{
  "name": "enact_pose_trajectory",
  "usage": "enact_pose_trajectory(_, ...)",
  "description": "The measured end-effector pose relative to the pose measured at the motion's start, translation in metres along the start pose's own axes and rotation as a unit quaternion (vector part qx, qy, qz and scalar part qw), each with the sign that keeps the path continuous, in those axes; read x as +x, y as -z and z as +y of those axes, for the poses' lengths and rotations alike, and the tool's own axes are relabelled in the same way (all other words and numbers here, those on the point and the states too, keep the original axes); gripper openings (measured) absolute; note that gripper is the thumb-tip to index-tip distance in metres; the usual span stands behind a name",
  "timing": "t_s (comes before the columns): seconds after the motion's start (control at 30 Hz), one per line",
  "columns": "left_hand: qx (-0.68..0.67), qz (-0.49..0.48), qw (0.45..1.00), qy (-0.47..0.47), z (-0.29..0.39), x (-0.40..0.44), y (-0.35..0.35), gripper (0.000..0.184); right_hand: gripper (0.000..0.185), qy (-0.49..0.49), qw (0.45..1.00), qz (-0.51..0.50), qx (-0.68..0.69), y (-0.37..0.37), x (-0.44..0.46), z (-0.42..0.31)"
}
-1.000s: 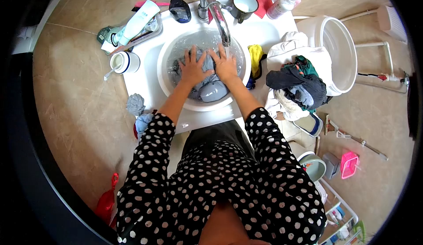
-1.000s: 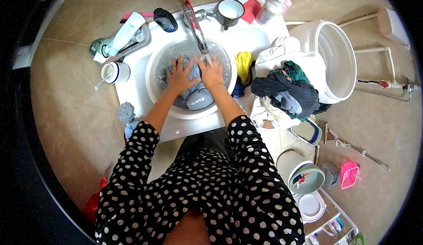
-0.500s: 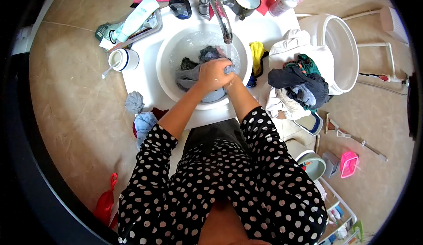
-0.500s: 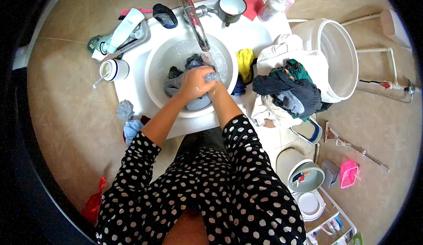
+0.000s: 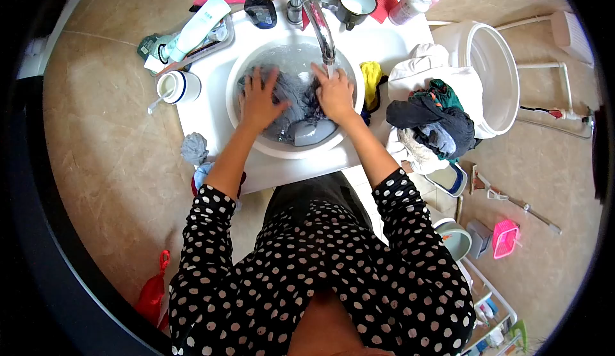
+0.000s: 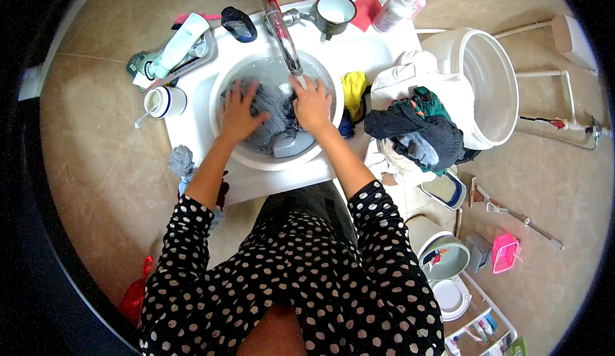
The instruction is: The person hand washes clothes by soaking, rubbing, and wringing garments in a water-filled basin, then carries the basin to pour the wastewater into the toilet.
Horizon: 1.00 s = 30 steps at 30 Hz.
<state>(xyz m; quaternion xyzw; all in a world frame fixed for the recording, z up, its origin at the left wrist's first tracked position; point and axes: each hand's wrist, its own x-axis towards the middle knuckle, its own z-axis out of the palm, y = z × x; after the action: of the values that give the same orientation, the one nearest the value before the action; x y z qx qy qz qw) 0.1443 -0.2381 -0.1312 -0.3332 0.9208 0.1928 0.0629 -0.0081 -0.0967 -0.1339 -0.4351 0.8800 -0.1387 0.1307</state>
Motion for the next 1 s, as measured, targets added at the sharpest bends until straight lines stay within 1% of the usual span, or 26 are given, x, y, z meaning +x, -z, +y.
enact_pose_trajectory(0.1, 0.129, -0.119, 0.983, -0.056, 0.018, -0.015, -0.004, 0.092, 0.061, 0.031, 0.992, -0.095, -0.082, -0.028, -0.007, -0.007)
enact_pose_trajectory(0.13, 0.128, -0.121, 0.983, -0.054, 0.019, -0.013, -0.01, 0.088, 0.056, 0.021, 0.991, -0.087, -0.101, -0.045, -0.007, -0.006)
enact_pose_trajectory(0.2, 0.125, -0.128, 0.982, -0.052, 0.014, -0.006, -0.031, 0.082, 0.055, -0.009, 0.978, -0.174, -0.116, -0.074, 0.009, 0.003)
enact_pose_trajectory(0.23, 0.113, -0.114, 0.987, -0.029, 0.011, -0.001, -0.037, 0.076, 0.055, -0.023, 0.968, -0.218, -0.123, -0.077, 0.015, 0.004)
enact_pose_trajectory(0.27, 0.1, -0.099, 0.99, -0.007, 0.008, 0.006, -0.043, 0.07, 0.052, -0.032, 0.973, -0.217, -0.075, -0.079, 0.019, 0.006)
enact_pose_trajectory(0.33, 0.065, -0.056, 0.996, 0.034, -0.002, 0.029, -0.067, 0.058, 0.046, -0.051, 0.977, -0.208, 0.017, -0.066, 0.028, 0.007)
enact_pose_trajectory(0.4, 0.021, -0.006, 0.997, 0.074, -0.03, 0.053, -0.108, 0.049, 0.041, -0.129, 0.972, -0.19, 0.053, -0.058, 0.027, 0.003)
enact_pose_trajectory(0.43, -0.032, -0.007, 0.993, 0.114, -0.045, 0.064, -0.123, 0.051, 0.039, -0.166, 0.967, -0.18, 0.071, -0.055, 0.027, 0.001)
enact_pose_trajectory(0.47, -0.083, -0.008, 0.984, 0.154, -0.059, 0.072, -0.136, 0.055, 0.038, -0.181, 0.973, -0.112, 0.085, -0.051, 0.019, -0.003)
enact_pose_trajectory(0.53, -0.207, 0.004, 0.948, 0.24, -0.053, 0.067, -0.125, 0.059, 0.039, -0.206, 0.972, 0.027, 0.113, -0.047, -0.003, -0.012)
enact_pose_trajectory(0.57, -0.276, 0.016, 0.918, 0.284, -0.025, 0.049, -0.088, 0.06, 0.041, -0.241, 0.942, 0.058, 0.227, -0.056, -0.003, -0.014)
enact_pose_trajectory(0.6, -0.343, 0.028, 0.881, 0.325, 0.002, 0.032, -0.056, 0.061, 0.043, -0.273, 0.896, 0.085, 0.339, -0.068, -0.003, -0.016)
enact_pose_trajectory(0.63, -0.356, 0.023, 0.891, 0.279, 0.019, 0.02, -0.039, 0.061, 0.046, -0.302, 0.836, 0.12, 0.443, -0.081, -0.003, -0.017)
enact_pose_trajectory(0.67, -0.37, 0.019, 0.899, 0.233, 0.035, 0.011, -0.026, 0.06, 0.045, -0.33, 0.726, 0.076, 0.599, -0.078, 0.001, -0.016)
enact_pose_trajectory(0.7, -0.382, 0.015, 0.905, 0.186, 0.051, 0.002, -0.015, 0.06, 0.045, -0.344, 0.599, 0.007, 0.723, -0.071, 0.003, -0.013)
enact_pose_trajectory(0.73, -0.337, 0.046, 0.932, 0.123, 0.071, -0.008, -0.003, 0.052, 0.045, -0.331, 0.492, -0.049, 0.804, -0.067, 0.006, -0.007)
enact_pose_trajectory(0.77, -0.289, 0.077, 0.952, 0.059, 0.089, -0.017, 0.006, 0.044, 0.045, -0.305, 0.403, -0.097, 0.857, -0.066, 0.009, -0.001)
enact_pose_trajectory(0.8, -0.277, 0.104, 0.955, -0.005, 0.103, -0.024, 0.014, 0.043, 0.044, -0.279, 0.361, -0.122, 0.881, -0.066, 0.009, 0.001)
enact_pose_trajectory(0.83, -0.262, 0.13, 0.954, -0.067, 0.115, -0.032, 0.02, 0.043, 0.044, -0.256, 0.333, -0.14, 0.897, -0.068, 0.007, 0.003)
enact_pose_trajectory(0.87, -0.246, 0.155, 0.948, -0.129, 0.12, -0.036, 0.023, 0.043, 0.044, -0.238, 0.32, -0.15, 0.904, -0.07, 0.007, 0.006)
enact_pose_trajectory(0.93, -0.238, 0.176, 0.948, -0.115, 0.121, -0.03, 0.014, 0.041, 0.044, -0.216, 0.315, -0.159, 0.91, -0.063, 0.005, 0.004)
enact_pose_trajectory(0.97, -0.235, 0.187, 0.947, -0.11, 0.121, -0.024, 0.01, 0.04, 0.043, -0.213, 0.323, -0.16, 0.908, -0.061, 0.004, 0.001)
enact_pose_trajectory(1.0, -0.22, 0.147, 0.963, -0.051, 0.117, -0.018, 0.014, 0.042, 0.043, -0.22, 0.336, -0.157, 0.902, -0.058, 0.003, 0.0)
